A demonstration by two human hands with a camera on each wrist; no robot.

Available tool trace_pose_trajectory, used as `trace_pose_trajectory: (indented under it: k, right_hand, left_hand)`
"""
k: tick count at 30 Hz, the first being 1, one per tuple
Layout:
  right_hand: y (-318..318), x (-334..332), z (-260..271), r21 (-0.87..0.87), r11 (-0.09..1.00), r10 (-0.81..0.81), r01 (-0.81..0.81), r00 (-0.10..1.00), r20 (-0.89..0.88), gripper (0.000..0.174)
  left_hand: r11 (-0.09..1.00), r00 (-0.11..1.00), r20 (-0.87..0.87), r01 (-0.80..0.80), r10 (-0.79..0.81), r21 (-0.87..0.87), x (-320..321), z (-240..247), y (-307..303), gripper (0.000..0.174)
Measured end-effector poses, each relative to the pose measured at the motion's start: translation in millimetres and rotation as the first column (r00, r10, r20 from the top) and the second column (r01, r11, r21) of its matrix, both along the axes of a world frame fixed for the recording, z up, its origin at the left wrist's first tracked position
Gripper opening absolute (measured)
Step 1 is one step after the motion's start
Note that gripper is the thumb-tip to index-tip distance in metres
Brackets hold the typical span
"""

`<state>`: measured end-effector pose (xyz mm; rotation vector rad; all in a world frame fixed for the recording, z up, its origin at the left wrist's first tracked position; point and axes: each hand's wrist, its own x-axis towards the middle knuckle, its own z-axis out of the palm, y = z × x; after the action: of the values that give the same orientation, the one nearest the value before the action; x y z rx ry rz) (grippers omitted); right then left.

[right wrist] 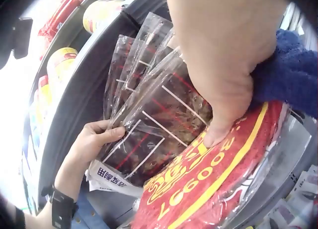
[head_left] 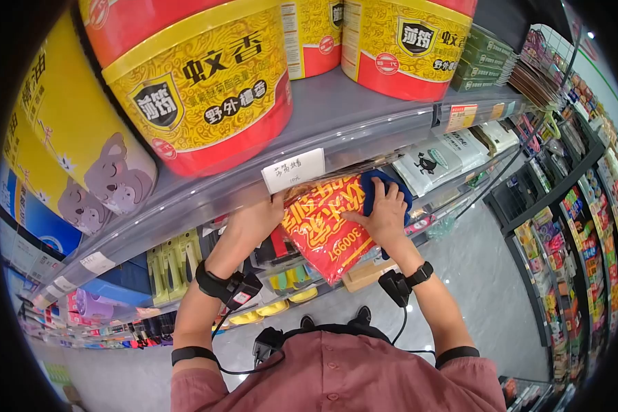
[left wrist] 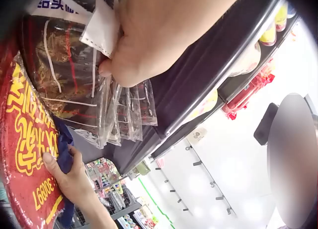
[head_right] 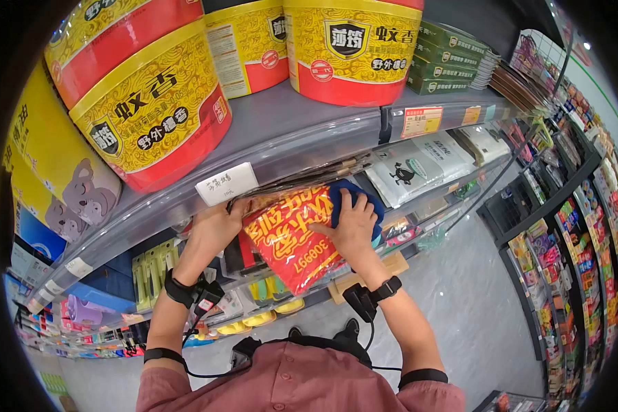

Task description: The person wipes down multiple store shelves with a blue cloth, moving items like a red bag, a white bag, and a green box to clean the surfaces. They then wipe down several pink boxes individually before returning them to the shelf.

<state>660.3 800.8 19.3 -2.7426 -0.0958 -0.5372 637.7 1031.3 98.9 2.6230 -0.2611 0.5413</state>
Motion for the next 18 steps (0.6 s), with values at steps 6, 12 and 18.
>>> trace_pose_trajectory:
  k: [6, 12, 18]
  right_hand:
    - [2, 9, 11, -0.021, 0.998, -0.068, 0.066, 0.995, -0.068, 0.091]
    - [40, 50, 6, -0.03, 0.987, -0.155, 0.155, 0.988, 0.005, 0.08]
    - [14, 84, -28, 0.18, 0.977, 0.077, -0.114, 0.976, 0.204, 0.059]
  left_hand:
    - [0.996, 0.996, 0.035, 0.074, -0.076, 0.052, 18, -1, 20, 0.027]
    - [0.988, 0.968, 0.202, 0.141, -0.152, 0.066, 21, -18, 57, 0.028]
    - [0.983, 0.974, 0.17, 0.133, -0.153, 0.125, 17, -8, 44, 0.028]
